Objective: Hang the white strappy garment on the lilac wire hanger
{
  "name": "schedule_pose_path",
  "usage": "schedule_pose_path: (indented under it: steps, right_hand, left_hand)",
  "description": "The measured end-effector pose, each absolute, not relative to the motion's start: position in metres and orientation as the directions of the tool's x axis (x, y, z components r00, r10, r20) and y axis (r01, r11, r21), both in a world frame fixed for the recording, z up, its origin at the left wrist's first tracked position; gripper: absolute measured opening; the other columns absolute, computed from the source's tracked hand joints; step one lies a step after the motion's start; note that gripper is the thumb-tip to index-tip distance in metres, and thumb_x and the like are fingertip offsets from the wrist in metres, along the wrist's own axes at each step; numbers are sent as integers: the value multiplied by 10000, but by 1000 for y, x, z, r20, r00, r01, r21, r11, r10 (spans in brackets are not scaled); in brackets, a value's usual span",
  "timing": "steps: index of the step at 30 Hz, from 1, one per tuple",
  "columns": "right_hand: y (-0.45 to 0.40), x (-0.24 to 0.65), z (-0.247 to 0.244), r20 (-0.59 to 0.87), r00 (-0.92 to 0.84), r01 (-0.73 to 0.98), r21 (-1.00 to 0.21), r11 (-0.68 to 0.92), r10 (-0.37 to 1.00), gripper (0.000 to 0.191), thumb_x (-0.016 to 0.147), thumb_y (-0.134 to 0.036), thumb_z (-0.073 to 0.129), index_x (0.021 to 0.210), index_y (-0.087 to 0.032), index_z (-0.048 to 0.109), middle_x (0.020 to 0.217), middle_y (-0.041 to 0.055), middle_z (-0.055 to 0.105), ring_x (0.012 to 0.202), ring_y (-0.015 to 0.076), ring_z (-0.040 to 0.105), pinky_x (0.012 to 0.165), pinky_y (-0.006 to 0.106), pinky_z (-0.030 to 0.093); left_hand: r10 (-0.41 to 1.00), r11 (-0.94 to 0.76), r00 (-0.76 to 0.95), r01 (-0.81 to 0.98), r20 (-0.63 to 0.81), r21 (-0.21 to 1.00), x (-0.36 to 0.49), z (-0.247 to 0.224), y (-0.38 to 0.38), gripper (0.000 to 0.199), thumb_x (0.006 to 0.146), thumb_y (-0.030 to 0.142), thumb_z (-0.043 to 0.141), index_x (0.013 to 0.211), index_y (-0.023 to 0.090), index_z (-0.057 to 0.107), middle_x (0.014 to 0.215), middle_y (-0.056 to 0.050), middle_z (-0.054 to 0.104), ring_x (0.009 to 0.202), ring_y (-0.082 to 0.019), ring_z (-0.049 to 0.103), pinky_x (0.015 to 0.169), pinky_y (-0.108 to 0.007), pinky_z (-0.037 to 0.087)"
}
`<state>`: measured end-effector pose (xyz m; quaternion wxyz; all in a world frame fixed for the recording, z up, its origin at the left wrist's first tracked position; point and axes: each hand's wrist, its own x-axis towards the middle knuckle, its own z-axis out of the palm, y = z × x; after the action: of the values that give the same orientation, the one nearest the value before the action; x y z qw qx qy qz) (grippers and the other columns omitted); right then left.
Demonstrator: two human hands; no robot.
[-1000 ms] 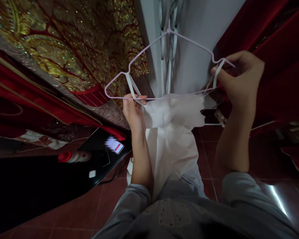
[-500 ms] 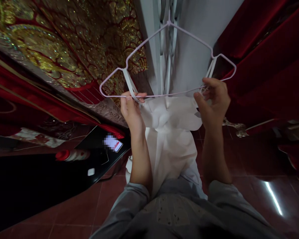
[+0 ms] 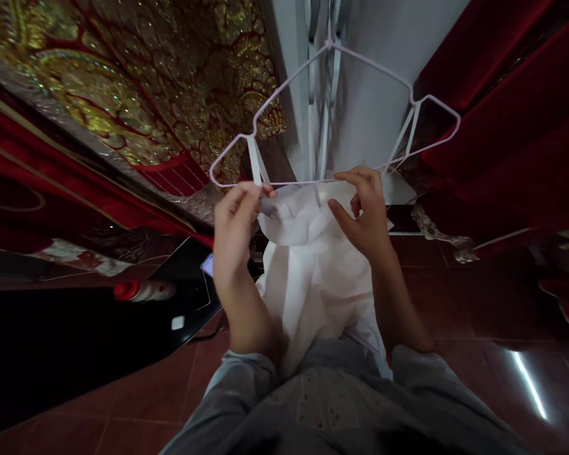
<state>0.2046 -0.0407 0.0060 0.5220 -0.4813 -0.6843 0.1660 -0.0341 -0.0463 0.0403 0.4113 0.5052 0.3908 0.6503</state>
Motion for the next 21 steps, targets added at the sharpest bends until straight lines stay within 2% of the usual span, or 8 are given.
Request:
schedule_pose_path:
  steps: [2, 4, 7, 11, 13, 16, 19, 21]
  right_hand:
    - [-40, 206, 6, 576, 19, 481, -722, 498, 817, 361, 974, -367, 709, 1327, -293, 699, 1389, 119, 611, 880, 173, 631, 612, 326, 526]
    - [-39, 208, 7, 581, 19, 486, -716, 501, 813, 348, 976, -378, 710, 1313, -291, 704, 1362, 107, 618, 854, 162, 622, 594, 313, 507]
    - [-39, 212, 8, 571, 21, 497, -718, 487, 821, 339, 985, -400, 703, 1308, -296, 706, 1354, 98, 628, 837, 158, 622, 594, 314, 513]
    - [-39, 211, 7, 585, 26, 482, -718, 502, 811, 338, 993, -399, 690, 1313, -292, 709, 1348, 113, 646, 872, 180, 648, 609, 330, 534]
    - [-41, 206, 7, 563, 3, 478, -727, 493, 827, 368, 997, -401, 682, 1350, -303, 698, 1383, 115, 648, 889, 186, 657, 619, 338, 551]
    - [-46, 195, 6, 537, -50, 470, -731, 494, 842, 456, 1003, -441, 670, 1446, -337, 653, 1487, 113, 626, 909, 190, 662, 640, 354, 576]
    - [-47, 196, 3, 595, -94, 457, -687, 565, 798, 472, 1012, -500, 652, 1463, -362, 647, 1533, 107, 622, 908, 198, 669, 654, 377, 580]
    - [-40, 212, -1, 676, 3, 489, -644, 589, 737, 410, 1014, -531, 644, 1382, -355, 690, 1466, 105, 657, 893, 206, 657, 671, 391, 571]
  left_hand:
    - [945, -325, -119, -267, 304, 907, -49, 64, -45, 340, 962, 577, 819, 957, 238, 834, 1041, -100, 807, 624, -177, 506, 475, -315, 377]
    - [953, -299, -163, -397, 254, 868, -64, 79, -39, 346, 1034, 576, 710, 1035, 249, 825, 1221, -104, 812, 663, -202, 538, 463, -350, 360]
    - [896, -410, -360, -446, 260, 796, -81, 71, -26, 402, 1140, 500, 507, 1122, 252, 823, 1387, -38, 786, 721, -188, 591, 481, -354, 340]
    - [786, -483, -570, -323, 240, 814, -72, 26, -16, 251, 1107, 373, 593, 1084, 302, 833, 1237, 28, 837, 593, -90, 542, 475, -295, 282]
    - [842, -413, -493, -332, 218, 848, -50, 12, -17, 162, 1023, 373, 711, 1052, 278, 839, 1169, -12, 855, 534, -77, 487, 439, -276, 230]
    - [916, -364, -317, -409, 244, 837, -9, 13, -21, 271, 950, 489, 787, 984, 221, 808, 1100, -85, 861, 474, -81, 413, 403, -273, 149]
    - [891, -434, -345, -462, 294, 774, 15, 25, -23, 335, 933, 525, 823, 881, 221, 692, 949, -61, 834, 449, -82, 402, 400, -263, 192]
    - [875, -462, -374, -450, 308, 764, 17, 30, -22, 348, 933, 503, 833, 844, 227, 639, 851, -35, 791, 439, -82, 384, 402, -260, 200]
